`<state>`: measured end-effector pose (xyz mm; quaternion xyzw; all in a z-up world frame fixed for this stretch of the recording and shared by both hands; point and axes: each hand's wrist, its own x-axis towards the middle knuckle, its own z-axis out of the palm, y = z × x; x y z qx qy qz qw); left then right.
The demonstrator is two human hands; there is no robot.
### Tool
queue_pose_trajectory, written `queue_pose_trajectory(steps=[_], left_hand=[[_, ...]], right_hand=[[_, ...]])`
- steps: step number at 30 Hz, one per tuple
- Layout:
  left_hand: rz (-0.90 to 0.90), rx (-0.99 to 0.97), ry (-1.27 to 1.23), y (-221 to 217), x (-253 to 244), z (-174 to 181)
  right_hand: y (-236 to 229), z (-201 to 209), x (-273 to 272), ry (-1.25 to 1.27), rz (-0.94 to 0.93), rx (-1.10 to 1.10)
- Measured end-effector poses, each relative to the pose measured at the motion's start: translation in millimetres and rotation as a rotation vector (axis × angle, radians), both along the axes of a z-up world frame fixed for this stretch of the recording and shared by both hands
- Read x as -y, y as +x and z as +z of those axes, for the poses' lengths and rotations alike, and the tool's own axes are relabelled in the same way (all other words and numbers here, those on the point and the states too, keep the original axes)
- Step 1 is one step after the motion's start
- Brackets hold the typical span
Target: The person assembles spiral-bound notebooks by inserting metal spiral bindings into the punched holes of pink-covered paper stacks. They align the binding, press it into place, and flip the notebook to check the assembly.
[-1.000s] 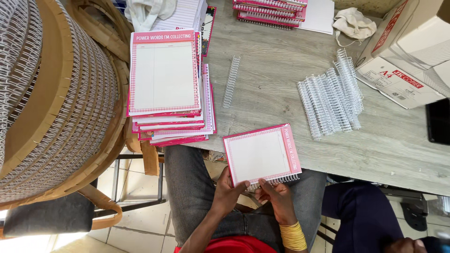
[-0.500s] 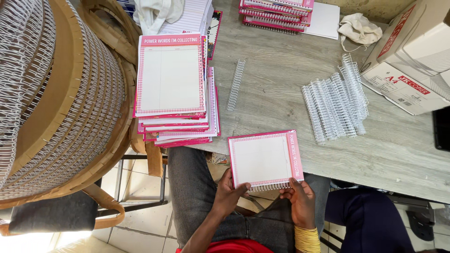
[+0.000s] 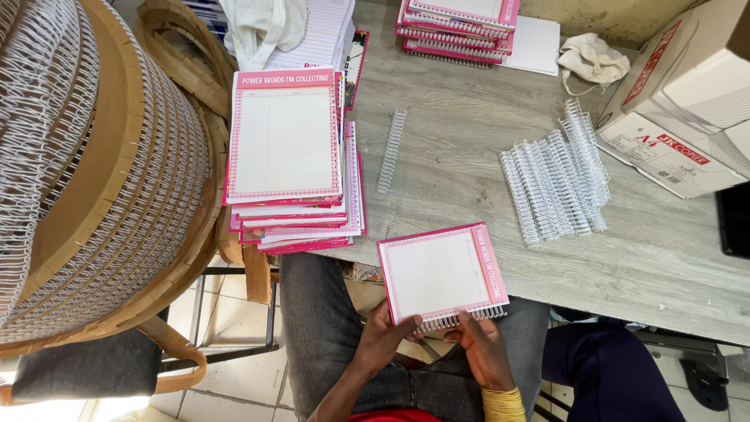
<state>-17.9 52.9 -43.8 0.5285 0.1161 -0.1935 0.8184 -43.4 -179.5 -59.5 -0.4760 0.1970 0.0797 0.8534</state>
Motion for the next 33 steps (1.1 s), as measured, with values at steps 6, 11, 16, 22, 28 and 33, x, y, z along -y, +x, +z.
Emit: queue_pose_trajectory(steps=[6,11,16,22,28,33], left_hand=[[-0.096,-0.122,0.080,-6,2,8],[-0.052,-0.072,0.053,-7,5,-9],[0.006,0.018,-0.039,-5,-1,-19],[-0.223,0.121,-0.076,1,-45,2],[-0.247,0.154,-0.124,7,-58,17],[-0.075,0.162,-0.020,13,-63,1]], right_hand=[[0,-4,-18,0.029,0.035,-0.002],[1,-13,-14,-0.015,-0.029,-0.095],[4,4,-4,-0.015,-0.178,-0.067],[-18,-28,62,0.060,-0.197,0.173],[-48,-53,111,-0.029,-0.023,0.061],[-56,-76,106,-0.070,0.289,0.205]])
